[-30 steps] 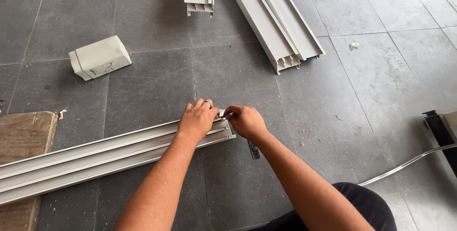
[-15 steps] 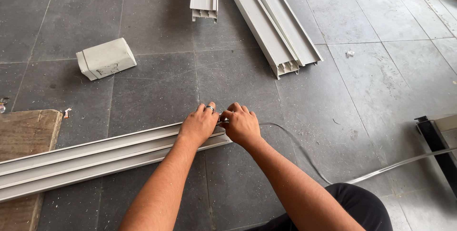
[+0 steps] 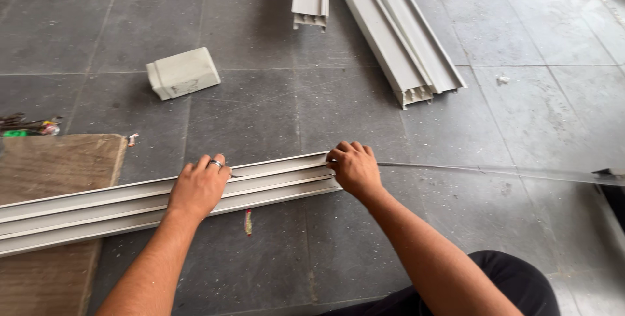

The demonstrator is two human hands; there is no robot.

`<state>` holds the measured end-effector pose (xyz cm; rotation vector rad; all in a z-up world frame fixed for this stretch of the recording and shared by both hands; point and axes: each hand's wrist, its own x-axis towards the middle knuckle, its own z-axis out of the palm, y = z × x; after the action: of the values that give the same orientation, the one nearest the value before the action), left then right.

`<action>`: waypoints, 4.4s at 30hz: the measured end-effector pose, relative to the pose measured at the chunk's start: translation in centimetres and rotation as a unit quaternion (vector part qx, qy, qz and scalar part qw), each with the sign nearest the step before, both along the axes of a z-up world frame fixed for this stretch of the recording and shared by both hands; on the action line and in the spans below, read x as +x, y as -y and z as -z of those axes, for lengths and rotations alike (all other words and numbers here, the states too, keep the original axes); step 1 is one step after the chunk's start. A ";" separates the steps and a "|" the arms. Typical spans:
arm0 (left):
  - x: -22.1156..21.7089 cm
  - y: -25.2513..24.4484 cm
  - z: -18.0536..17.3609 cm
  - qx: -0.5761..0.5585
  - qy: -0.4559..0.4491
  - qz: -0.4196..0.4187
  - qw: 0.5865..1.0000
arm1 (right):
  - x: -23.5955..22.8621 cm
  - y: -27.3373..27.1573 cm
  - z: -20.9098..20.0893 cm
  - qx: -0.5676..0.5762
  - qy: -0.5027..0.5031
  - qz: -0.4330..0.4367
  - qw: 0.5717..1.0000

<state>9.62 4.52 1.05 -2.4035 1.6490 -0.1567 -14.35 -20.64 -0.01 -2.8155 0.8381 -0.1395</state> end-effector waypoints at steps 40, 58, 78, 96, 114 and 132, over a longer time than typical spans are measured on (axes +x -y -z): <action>-1.8 -4.7 -4.2 0.027 -0.391 -0.368 0.843 | 0.0 -4.9 3.8 0.048 0.094 0.051 0.993; -7.8 -1.1 0.8 -0.039 -0.310 -0.347 0.884 | -4.9 -1.6 0.0 -0.024 -0.041 0.026 0.999; -7.5 -1.0 1.2 -0.032 -0.317 -0.342 0.884 | -7.5 0.4 1.3 0.003 -0.095 0.123 0.988; -7.4 -0.9 0.6 -0.038 -0.323 -0.353 0.877 | -9.5 4.3 4.3 0.181 0.044 0.217 0.958; -8.7 0.8 2.1 -0.015 -0.276 -0.343 0.898 | -8.8 2.0 1.6 0.149 0.108 0.285 0.941; -17.2 15.7 2.1 -0.195 -0.358 -0.107 0.907 | -7.7 -5.9 2.2 0.669 0.308 0.406 0.541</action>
<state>-7.55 -11.14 -1.00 -3.1860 1.7031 0.5551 -22.07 -14.74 -2.22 -0.6947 1.1785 -0.3700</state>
